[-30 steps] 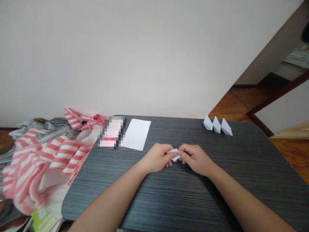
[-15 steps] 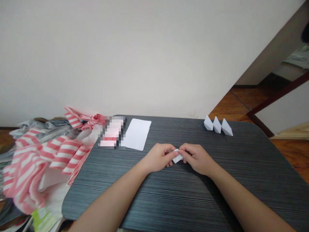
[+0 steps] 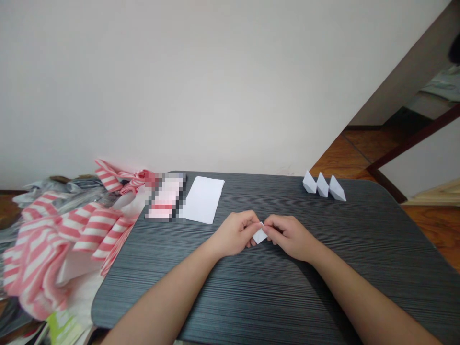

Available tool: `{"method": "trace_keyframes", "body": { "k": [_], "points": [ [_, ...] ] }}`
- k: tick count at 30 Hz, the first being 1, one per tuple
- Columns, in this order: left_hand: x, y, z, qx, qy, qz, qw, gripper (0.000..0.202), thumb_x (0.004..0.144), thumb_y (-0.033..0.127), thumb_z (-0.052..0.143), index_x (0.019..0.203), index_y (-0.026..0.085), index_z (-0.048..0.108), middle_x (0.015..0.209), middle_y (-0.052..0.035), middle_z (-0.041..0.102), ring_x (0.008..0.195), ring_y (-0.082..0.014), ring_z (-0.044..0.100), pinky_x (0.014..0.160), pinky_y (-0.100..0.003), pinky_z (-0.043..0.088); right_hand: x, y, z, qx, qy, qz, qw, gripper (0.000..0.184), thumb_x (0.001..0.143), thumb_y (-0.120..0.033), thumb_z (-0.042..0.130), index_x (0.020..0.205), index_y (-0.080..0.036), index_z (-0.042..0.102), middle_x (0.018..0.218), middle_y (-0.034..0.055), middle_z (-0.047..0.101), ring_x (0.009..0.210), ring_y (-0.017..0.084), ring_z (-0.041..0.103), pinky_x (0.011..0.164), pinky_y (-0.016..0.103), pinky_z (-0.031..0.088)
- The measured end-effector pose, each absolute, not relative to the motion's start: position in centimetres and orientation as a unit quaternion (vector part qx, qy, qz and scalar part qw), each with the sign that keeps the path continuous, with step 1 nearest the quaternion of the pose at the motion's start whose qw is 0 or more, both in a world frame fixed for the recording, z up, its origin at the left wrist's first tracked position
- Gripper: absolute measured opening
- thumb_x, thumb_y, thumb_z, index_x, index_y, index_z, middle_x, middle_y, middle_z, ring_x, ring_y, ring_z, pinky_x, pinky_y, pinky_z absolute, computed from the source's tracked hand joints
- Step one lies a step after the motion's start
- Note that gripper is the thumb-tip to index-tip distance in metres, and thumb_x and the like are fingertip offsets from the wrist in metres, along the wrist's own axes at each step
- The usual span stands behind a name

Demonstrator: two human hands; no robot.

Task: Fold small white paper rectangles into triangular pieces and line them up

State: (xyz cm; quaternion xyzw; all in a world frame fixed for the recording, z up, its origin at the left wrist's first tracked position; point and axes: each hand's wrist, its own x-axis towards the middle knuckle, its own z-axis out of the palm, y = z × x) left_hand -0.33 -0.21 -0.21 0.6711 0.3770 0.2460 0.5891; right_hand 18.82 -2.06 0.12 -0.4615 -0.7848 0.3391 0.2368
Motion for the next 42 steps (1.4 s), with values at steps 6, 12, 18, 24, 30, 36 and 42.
{"method": "trace_keyframes", "body": {
  "k": [6, 12, 18, 24, 30, 36, 42],
  "points": [
    [-0.22, -0.29, -0.09, 0.682, 0.384, 0.235, 0.577, 0.024, 0.087, 0.036, 0.045, 0.081, 0.015, 0.056, 0.06, -0.0007, 0.06, 0.051, -0.0101, 0.057, 0.048, -0.019, 0.045, 18.84, -2.02, 0.39, -0.447, -0.793, 0.347, 0.227, 0.021, 0.089, -0.023, 0.048, 0.071, -0.017, 0.056, 0.059, -0.0021, 0.055, 0.056, 0.011, 0.051, 0.055, 0.021, 0.035],
    [-0.38, -0.29, 0.22, 0.692, 0.378, 0.244, 0.565, 0.026, 0.088, 0.035, 0.044, 0.078, 0.015, 0.056, 0.056, 0.0007, 0.056, 0.049, -0.0097, 0.054, 0.045, -0.019, 0.043, 18.72, -2.17, 0.56, -0.439, -0.796, 0.348, 0.228, 0.019, 0.089, -0.023, 0.049, 0.073, -0.017, 0.056, 0.061, -0.0021, 0.056, 0.056, 0.01, 0.05, 0.055, 0.021, 0.035],
    [-0.31, -0.21, -0.05, 0.67, 0.39, 0.251, 0.58, 0.027, 0.088, 0.039, 0.045, 0.081, 0.015, 0.057, 0.056, 0.0002, 0.057, 0.049, -0.01, 0.055, 0.045, -0.019, 0.043, 18.8, -2.18, 0.38, -0.453, -0.788, 0.343, 0.238, 0.02, 0.089, -0.025, 0.048, 0.072, -0.018, 0.055, 0.06, -0.0026, 0.054, 0.056, 0.01, 0.05, 0.054, 0.021, 0.035],
    [-0.35, -0.16, 0.08, 0.671, 0.38, 0.243, 0.589, 0.03, 0.088, 0.04, 0.043, 0.079, 0.014, 0.056, 0.057, -0.001, 0.058, 0.049, -0.0095, 0.055, 0.047, -0.019, 0.043, 18.99, -2.02, 0.49, -0.455, -0.79, 0.314, 0.267, 0.018, 0.089, -0.023, 0.048, 0.073, -0.017, 0.056, 0.063, -0.0022, 0.054, 0.059, 0.01, 0.051, 0.059, 0.022, 0.036],
    [-0.36, -0.26, 0.12, 0.68, 0.385, 0.24, 0.576, 0.031, 0.088, 0.039, 0.044, 0.076, 0.015, 0.057, 0.056, -0.0005, 0.058, 0.05, -0.0098, 0.055, 0.047, -0.02, 0.045, 18.83, -1.94, 0.32, -0.463, -0.781, 0.328, 0.262, 0.018, 0.089, -0.026, 0.049, 0.075, -0.017, 0.057, 0.063, -0.0018, 0.056, 0.06, 0.011, 0.053, 0.058, 0.022, 0.037],
    [-0.41, -0.22, 0.16, 0.659, 0.377, 0.259, 0.598, 0.029, 0.089, 0.038, 0.044, 0.077, 0.014, 0.056, 0.063, -0.0025, 0.062, 0.052, -0.0106, 0.058, 0.05, -0.021, 0.047, 18.74, -2.24, 0.67, -0.491, -0.74, 0.383, 0.255, 0.021, 0.09, -0.027, 0.046, 0.075, -0.018, 0.057, 0.052, -0.0034, 0.056, 0.048, 0.011, 0.054, 0.053, 0.022, 0.039],
    [-0.29, 0.0, -0.28, 0.61, 0.398, 0.329, 0.602, 0.027, 0.088, 0.04, 0.045, 0.081, 0.015, 0.052, 0.072, -0.0026, 0.063, 0.06, -0.0122, 0.063, 0.056, -0.025, 0.053, 19.01, -1.91, 0.23, -0.521, -0.709, 0.37, 0.299, 0.02, 0.09, -0.028, 0.047, 0.075, -0.019, 0.057, 0.056, -0.0012, 0.064, 0.056, 0.013, 0.058, 0.061, 0.025, 0.043]
  ]
}}
